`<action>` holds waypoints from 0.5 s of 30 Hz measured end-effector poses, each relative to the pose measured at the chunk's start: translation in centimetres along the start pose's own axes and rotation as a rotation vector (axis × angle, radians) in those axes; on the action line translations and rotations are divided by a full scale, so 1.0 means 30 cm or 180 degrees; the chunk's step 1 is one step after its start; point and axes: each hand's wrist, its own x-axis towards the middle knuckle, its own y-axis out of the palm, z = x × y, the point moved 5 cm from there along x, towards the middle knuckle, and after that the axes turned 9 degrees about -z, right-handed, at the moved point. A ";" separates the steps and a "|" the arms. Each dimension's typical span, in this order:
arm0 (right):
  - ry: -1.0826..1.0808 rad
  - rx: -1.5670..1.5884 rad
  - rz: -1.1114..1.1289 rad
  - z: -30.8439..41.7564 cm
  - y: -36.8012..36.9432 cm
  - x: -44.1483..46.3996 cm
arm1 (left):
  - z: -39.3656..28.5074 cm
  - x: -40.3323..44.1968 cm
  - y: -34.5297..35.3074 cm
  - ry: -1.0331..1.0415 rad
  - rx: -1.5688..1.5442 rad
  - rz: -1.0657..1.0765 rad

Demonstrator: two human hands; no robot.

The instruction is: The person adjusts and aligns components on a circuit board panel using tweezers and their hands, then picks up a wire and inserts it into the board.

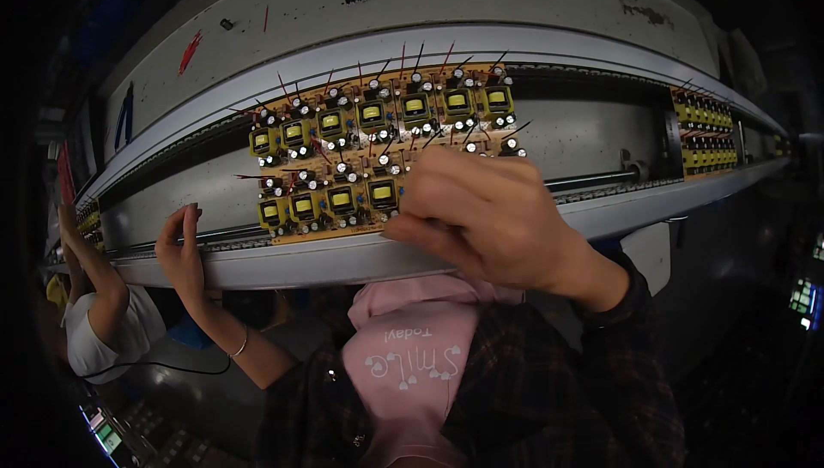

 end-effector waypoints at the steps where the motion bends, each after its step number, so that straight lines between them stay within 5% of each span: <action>1: 0.0006 -0.0010 -0.0010 0.000 -0.017 -0.002 | -0.001 -0.001 0.001 0.0010 -0.0007 0.0010; 15: -0.0170 -0.0497 -0.0014 -0.064 -0.039 -0.046 | 0.004 0.002 -0.006 0.0043 0.0066 0.0093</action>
